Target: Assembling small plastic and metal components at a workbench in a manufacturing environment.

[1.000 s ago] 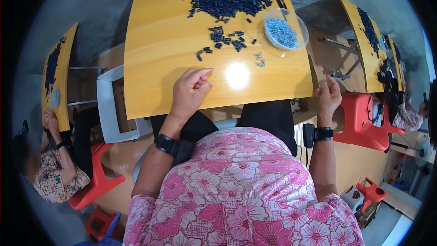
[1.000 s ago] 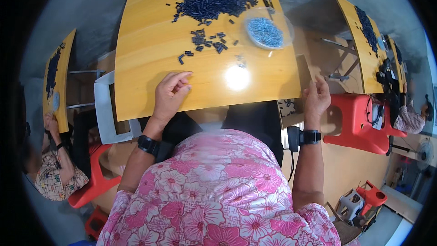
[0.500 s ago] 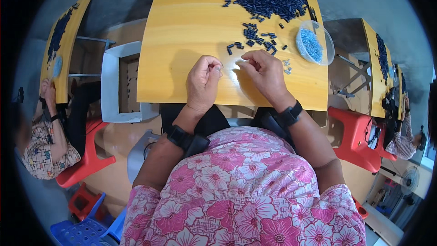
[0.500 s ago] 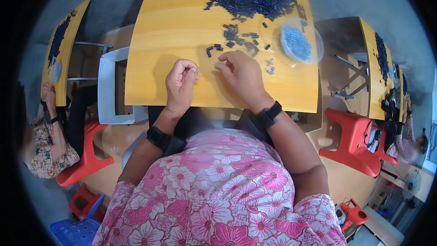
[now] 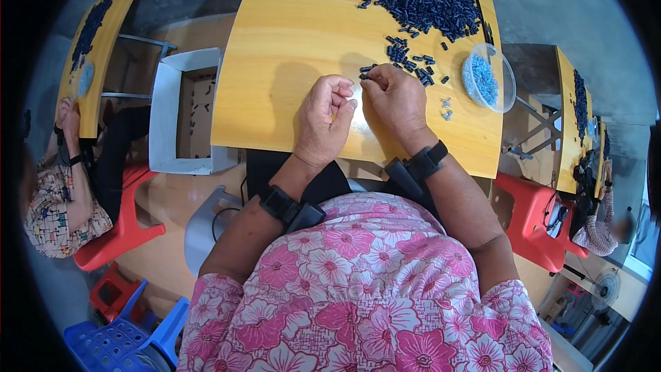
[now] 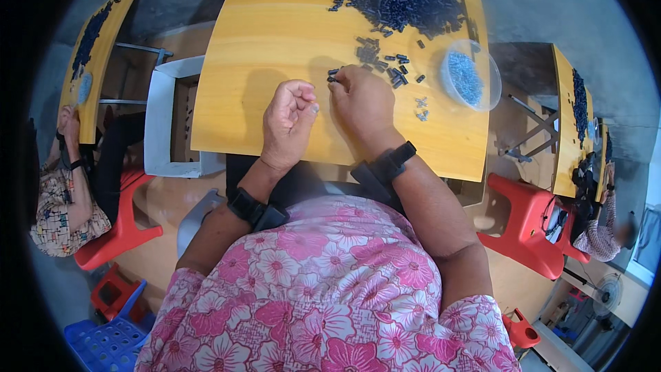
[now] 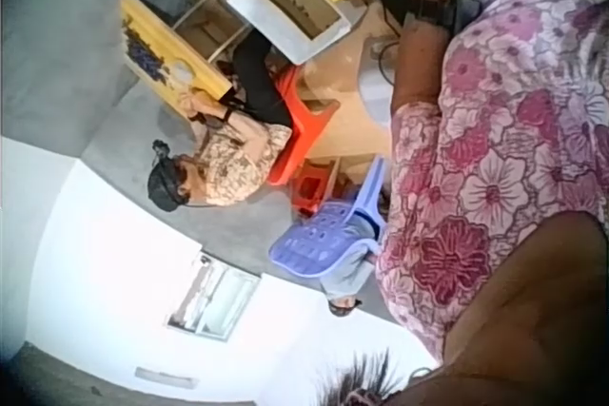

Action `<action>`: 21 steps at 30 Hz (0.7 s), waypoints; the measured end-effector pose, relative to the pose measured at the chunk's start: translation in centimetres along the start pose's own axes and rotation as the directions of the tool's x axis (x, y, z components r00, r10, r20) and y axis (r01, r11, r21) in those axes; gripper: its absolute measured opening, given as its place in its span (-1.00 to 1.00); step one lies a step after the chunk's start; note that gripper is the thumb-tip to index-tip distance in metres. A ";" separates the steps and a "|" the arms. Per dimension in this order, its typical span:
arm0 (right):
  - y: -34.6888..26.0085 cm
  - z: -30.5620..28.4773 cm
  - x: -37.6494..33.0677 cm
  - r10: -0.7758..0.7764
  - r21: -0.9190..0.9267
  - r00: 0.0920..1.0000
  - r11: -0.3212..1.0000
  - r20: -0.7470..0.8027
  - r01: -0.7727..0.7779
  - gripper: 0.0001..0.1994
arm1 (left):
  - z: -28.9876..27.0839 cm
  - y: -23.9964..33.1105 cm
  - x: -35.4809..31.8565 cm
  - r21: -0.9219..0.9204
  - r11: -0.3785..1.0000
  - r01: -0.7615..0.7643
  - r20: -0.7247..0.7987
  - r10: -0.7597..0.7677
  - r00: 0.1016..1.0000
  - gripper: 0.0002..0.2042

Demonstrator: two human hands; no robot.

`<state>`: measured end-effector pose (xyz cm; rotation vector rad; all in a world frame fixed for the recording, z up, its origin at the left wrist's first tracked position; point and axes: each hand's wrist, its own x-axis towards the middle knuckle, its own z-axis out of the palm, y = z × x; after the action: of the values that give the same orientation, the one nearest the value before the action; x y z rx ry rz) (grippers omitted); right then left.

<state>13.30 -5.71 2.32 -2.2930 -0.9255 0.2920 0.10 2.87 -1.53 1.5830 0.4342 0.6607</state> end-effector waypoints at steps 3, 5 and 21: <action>0.1 -0.2 -0.1 0.001 0.004 1.000 1.000 0.023 -0.001 -0.83 | 0.0 0.2 0.1 0.023 1.000 0.002 0.005 -0.002 1.000 -0.71; 0.6 -0.2 -0.2 -0.027 0.013 0.999 1.000 0.031 0.027 -0.83 | 0.0 0.2 0.2 0.050 0.999 -0.004 0.011 0.003 1.000 -0.71; 3.5 -0.3 -2.7 -0.270 0.056 0.962 0.962 0.025 0.269 -0.88 | 1.1 0.2 0.6 0.414 0.903 -0.113 0.048 0.103 0.994 -0.71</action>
<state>13.32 -9.63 0.28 -2.0884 -1.2169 0.2321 1.22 2.35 -1.24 2.0315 0.4945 0.6602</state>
